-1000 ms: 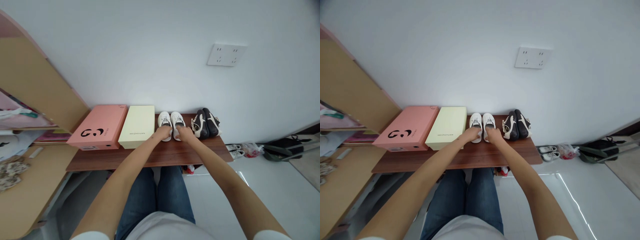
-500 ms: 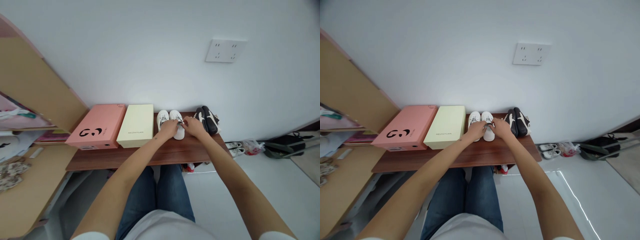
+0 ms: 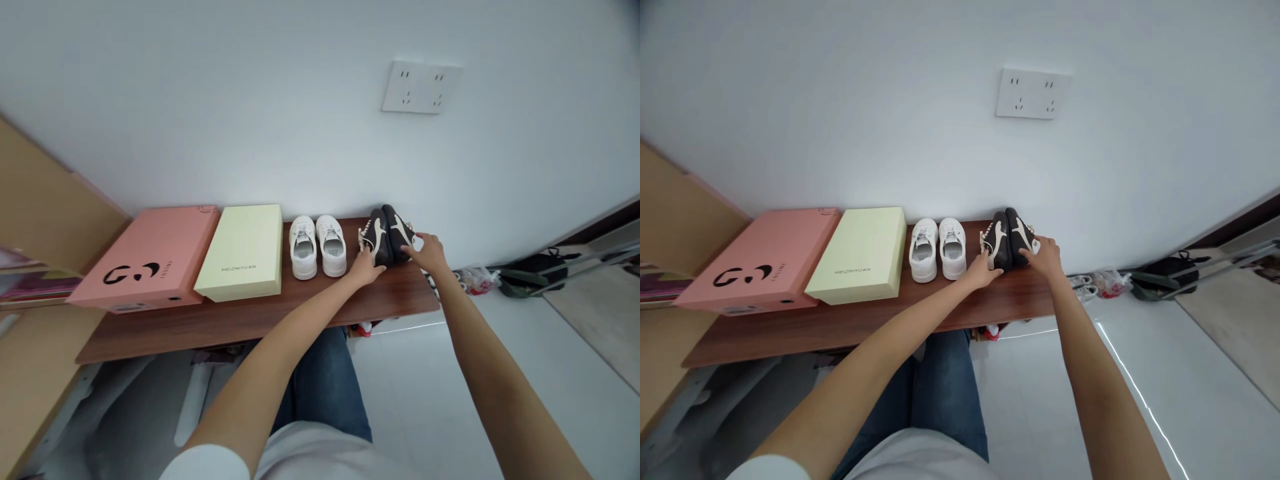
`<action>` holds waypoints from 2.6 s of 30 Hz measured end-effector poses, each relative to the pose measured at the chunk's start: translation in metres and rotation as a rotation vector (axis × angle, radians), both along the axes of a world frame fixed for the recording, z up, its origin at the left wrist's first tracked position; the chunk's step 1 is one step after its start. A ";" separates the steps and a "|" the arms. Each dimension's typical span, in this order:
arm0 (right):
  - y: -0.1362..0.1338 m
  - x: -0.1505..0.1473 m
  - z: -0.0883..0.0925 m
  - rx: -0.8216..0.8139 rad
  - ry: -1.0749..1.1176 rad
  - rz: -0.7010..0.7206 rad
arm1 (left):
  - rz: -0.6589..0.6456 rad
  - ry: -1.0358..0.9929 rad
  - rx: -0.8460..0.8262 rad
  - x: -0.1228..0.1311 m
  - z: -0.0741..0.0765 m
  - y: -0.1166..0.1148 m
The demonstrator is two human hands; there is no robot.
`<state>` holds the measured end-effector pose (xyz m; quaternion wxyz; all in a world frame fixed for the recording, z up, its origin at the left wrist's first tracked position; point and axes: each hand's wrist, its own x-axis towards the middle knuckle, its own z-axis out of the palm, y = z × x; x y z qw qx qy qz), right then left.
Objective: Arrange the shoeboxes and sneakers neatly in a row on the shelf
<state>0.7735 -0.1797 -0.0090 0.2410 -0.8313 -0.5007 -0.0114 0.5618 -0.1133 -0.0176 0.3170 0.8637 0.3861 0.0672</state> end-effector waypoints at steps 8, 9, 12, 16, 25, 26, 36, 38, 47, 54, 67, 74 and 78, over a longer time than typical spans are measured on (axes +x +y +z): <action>-0.007 0.008 -0.041 0.003 0.371 0.126 | 0.023 0.051 -0.012 0.006 -0.009 0.018; -0.006 0.006 -0.041 0.015 0.355 0.134 | 0.000 0.055 0.013 0.005 -0.006 0.020; -0.004 0.003 -0.031 -0.032 0.230 0.178 | -0.094 0.013 0.088 -0.001 0.004 0.025; 0.002 0.001 -0.007 -0.275 -0.049 0.273 | -0.217 0.039 0.180 -0.004 0.017 0.028; 0.012 -0.010 0.025 -0.573 -0.383 0.350 | -0.286 0.264 0.211 0.014 0.036 0.024; 0.013 -0.011 0.026 -0.583 -0.382 0.353 | -0.288 0.268 0.215 0.017 0.037 0.024; 0.020 -0.011 0.024 -0.595 -0.403 0.357 | -0.280 0.299 0.249 0.030 0.039 0.027; 0.022 -0.010 0.024 -0.597 -0.406 0.359 | -0.275 0.288 0.244 0.030 0.037 0.028; 0.026 -0.010 0.021 -0.631 -0.406 0.377 | -0.261 0.295 0.220 0.033 0.036 0.032; 0.029 -0.015 0.018 -0.655 -0.393 0.372 | -0.260 0.293 0.231 0.036 0.033 0.029; 0.022 -0.023 0.033 -0.397 -0.407 0.365 | -0.126 0.029 0.450 0.012 0.042 0.017; 0.020 -0.058 0.062 -0.229 -0.464 0.458 | 0.001 -0.077 0.446 -0.017 0.069 0.016; 0.019 -0.090 0.085 -0.129 -0.435 0.554 | 0.054 -0.298 0.352 -0.064 0.091 0.008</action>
